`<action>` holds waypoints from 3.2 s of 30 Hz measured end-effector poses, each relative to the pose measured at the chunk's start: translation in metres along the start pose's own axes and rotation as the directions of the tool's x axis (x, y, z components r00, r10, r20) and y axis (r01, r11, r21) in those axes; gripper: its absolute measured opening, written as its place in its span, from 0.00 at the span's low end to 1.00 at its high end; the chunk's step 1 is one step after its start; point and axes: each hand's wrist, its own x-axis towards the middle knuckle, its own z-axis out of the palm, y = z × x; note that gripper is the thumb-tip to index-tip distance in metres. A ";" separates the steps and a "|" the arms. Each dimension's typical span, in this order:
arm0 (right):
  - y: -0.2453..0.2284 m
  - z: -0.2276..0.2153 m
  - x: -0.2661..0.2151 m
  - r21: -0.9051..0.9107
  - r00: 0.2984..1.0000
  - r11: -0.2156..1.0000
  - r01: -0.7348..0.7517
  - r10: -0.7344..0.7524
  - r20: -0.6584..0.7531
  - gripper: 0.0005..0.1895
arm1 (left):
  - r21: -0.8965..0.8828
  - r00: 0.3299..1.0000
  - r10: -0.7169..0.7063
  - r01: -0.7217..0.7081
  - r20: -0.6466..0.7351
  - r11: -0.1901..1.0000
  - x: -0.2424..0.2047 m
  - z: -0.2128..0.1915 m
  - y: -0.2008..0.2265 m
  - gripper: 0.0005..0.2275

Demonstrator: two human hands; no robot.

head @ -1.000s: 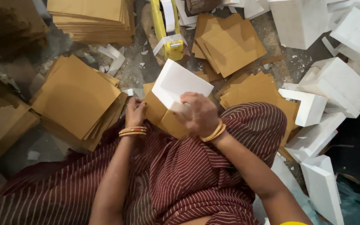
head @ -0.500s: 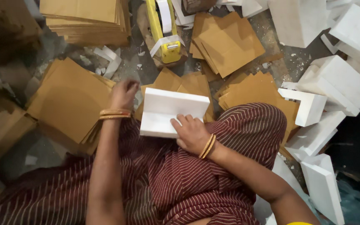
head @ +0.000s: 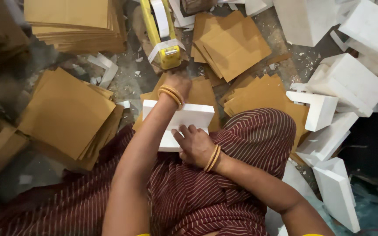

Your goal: The person sits on the floor and assembles small cardboard boxes by inserting white foam inserts into the flaps. They repeatedly pick up a flat cardboard sheet, place a foam piece inside, fold the flaps, and secure the box with tape from a nearby dispenser.

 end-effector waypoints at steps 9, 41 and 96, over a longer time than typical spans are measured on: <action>-0.008 -0.023 -0.004 -0.079 0.998 0.996 -0.051 0.047 -0.050 0.41 | -0.163 0.947 0.089 -0.145 -0.307 0.976 -0.046 -0.073 -0.051 0.06; 0.075 -0.027 0.039 -0.099 0.821 0.971 -0.218 0.128 -0.557 0.38 | -0.331 0.880 -0.129 -0.034 -0.458 0.943 -0.110 -0.062 -0.022 0.19; 0.286 -0.087 0.124 -0.448 0.960 0.853 -0.267 0.274 -0.051 0.54 | -0.187 0.841 -0.248 0.178 -0.481 0.966 -0.109 -0.042 -0.013 0.21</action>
